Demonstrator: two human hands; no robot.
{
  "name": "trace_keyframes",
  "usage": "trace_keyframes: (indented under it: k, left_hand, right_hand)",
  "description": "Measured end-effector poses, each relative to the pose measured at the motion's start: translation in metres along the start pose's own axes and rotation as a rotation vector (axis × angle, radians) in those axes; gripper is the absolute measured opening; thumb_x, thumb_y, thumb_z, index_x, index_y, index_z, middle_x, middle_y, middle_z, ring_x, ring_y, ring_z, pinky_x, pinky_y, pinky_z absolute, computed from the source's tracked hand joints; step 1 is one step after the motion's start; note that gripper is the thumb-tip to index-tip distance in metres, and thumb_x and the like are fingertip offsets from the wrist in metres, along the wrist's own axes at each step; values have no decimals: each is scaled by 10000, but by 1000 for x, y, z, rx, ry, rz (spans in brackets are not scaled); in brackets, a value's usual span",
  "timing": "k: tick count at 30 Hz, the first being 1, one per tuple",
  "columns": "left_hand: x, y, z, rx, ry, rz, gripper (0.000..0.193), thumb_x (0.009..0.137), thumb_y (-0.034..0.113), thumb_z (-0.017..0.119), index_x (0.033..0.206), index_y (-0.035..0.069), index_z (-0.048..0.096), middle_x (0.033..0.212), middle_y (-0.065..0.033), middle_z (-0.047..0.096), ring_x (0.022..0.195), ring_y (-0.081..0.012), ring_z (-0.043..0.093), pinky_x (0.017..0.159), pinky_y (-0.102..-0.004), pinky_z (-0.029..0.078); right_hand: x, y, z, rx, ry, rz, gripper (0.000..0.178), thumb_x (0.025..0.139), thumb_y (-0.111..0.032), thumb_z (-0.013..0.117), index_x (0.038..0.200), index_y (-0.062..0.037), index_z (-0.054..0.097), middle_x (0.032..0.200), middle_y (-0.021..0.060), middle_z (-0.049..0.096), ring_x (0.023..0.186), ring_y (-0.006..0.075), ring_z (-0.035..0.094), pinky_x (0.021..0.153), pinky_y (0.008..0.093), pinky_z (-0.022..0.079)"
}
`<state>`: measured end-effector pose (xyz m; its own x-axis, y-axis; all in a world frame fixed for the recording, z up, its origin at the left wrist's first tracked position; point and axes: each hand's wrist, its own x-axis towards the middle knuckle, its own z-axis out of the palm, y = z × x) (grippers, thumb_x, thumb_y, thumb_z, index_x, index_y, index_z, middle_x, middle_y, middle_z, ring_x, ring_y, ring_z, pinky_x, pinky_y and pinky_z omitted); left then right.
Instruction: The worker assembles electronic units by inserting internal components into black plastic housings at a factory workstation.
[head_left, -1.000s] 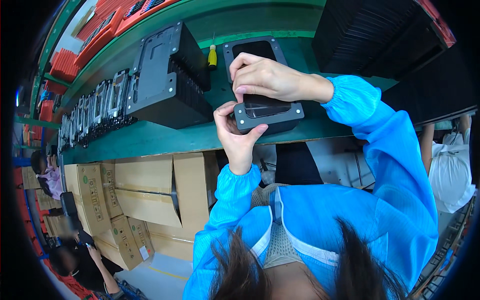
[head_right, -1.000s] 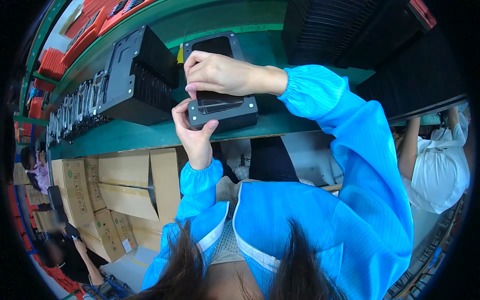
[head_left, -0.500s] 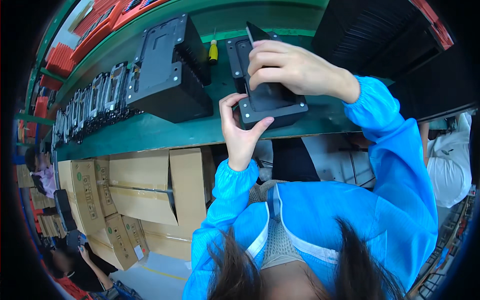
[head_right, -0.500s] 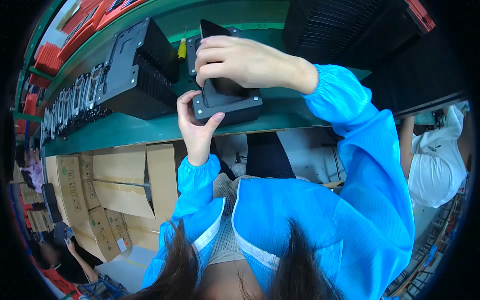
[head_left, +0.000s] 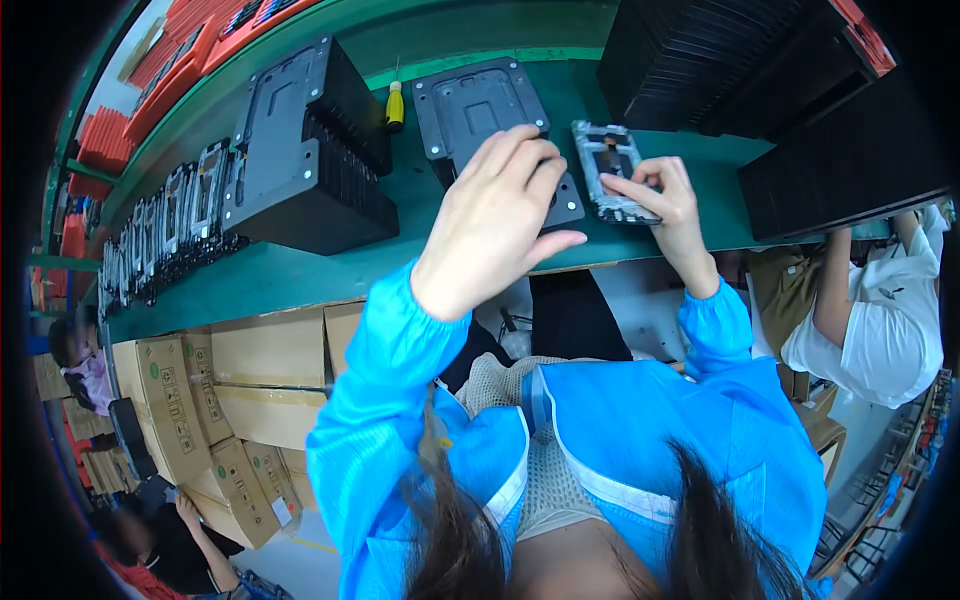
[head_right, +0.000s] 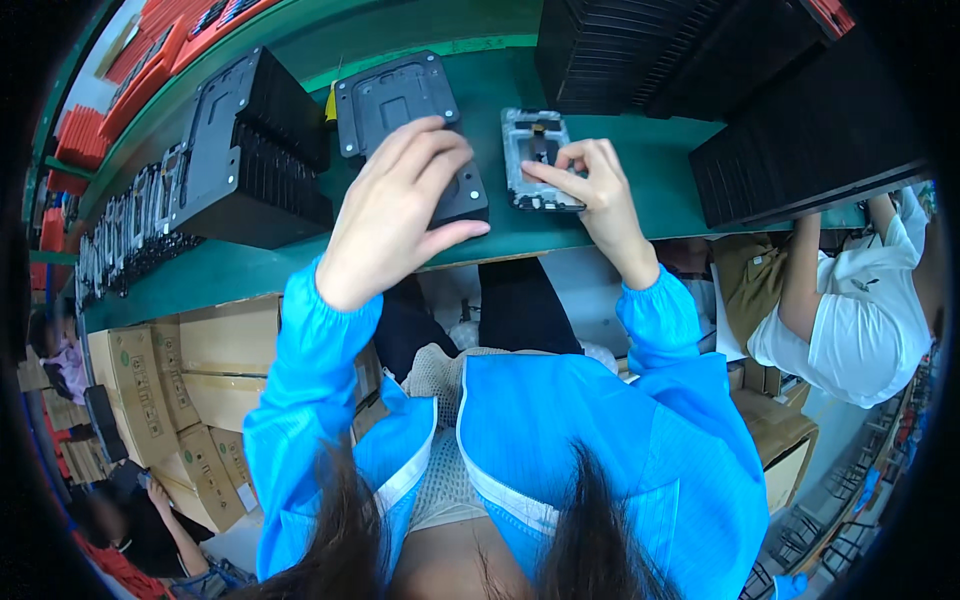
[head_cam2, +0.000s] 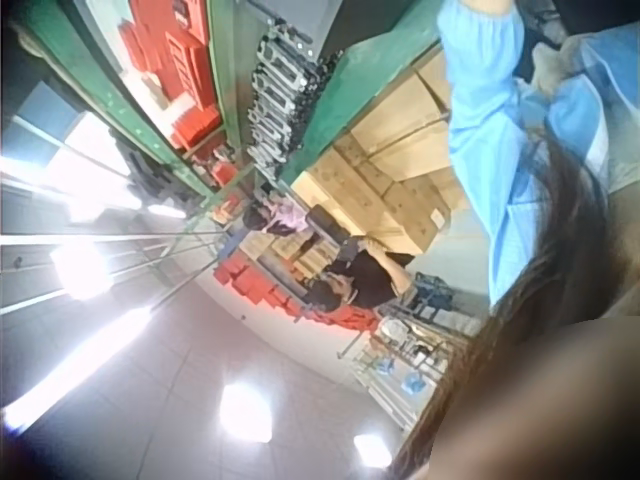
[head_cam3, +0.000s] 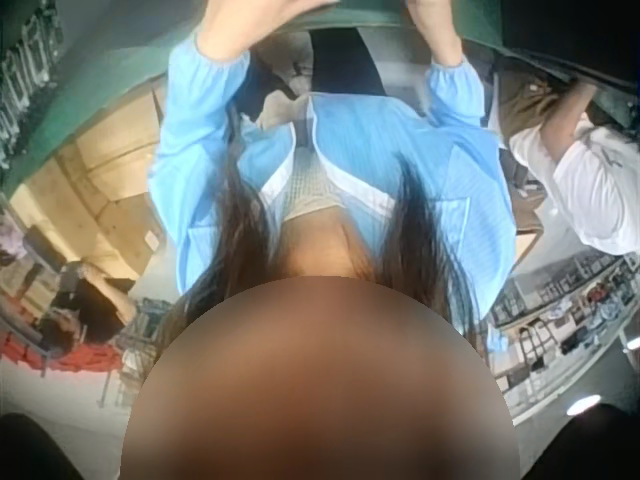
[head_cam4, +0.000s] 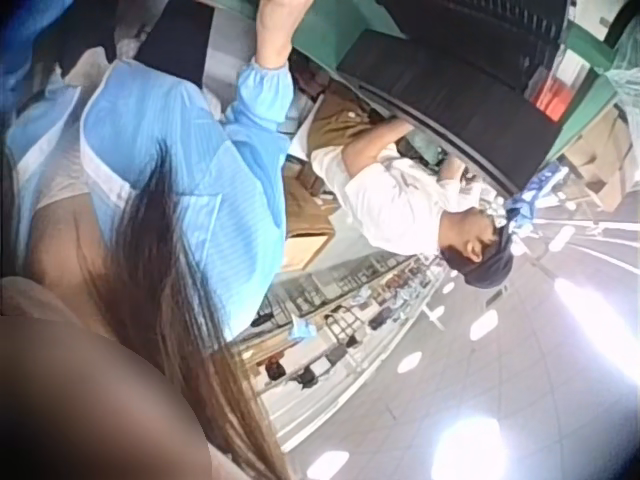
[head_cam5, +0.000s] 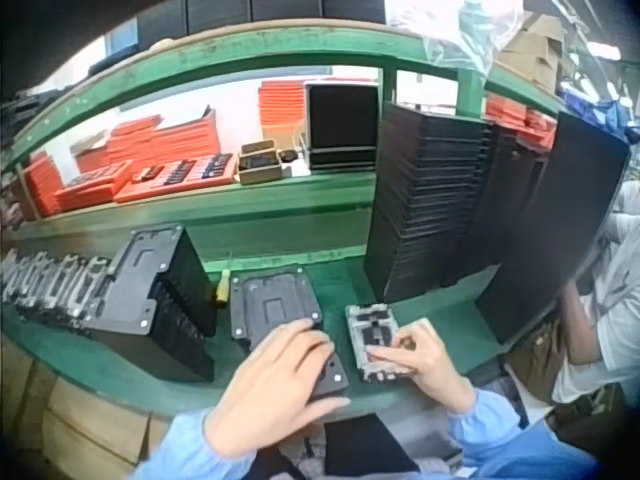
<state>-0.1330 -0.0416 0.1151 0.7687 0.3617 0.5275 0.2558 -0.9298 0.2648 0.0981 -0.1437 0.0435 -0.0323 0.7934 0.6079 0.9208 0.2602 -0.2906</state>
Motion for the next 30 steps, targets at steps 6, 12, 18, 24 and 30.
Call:
trace_keyframes:
  k: [6,12,18,24,30]
  left_hand:
    - [8,-1,14,-41,-159,-7,484,730,276,809,1016,-72,630,1097,-204,581,1217,-371,460,951,-407,494]
    - [4,-3,13,-39,-159,35,509,755,266,793,1051,-99,597,1113,-219,543,1190,-365,466,943,-408,491]
    - [4,-2,11,-94,-192,24,545,778,257,779,1099,-122,552,1139,-225,495,1133,-361,474,923,-408,488]
    - [3,-4,6,-116,-112,40,549,781,262,780,1101,-119,549,1118,-224,498,1114,-356,476,922,-403,488]
    - [0,-4,11,-124,-97,70,554,770,257,789,1111,-104,543,1105,-211,496,1096,-361,478,918,-406,477]
  right_hand:
    - [3,19,14,10,-175,-7,462,680,23,672,1083,-187,755,970,57,566,888,230,553,716,310,498]
    - [6,-24,9,654,-218,276,547,743,-11,714,1278,-44,601,1226,116,584,1152,245,558,967,331,471]
    - [5,-54,39,1162,-3,443,621,804,-100,741,1368,-4,502,1266,111,566,1259,213,500,1054,344,407]
    - [11,-57,40,1062,85,354,637,783,-140,742,1369,-28,519,1263,117,561,1227,229,518,1057,362,385]
    - [7,-55,31,886,-36,366,694,792,-269,755,1380,-9,494,1346,130,495,1275,254,472,1118,387,332]
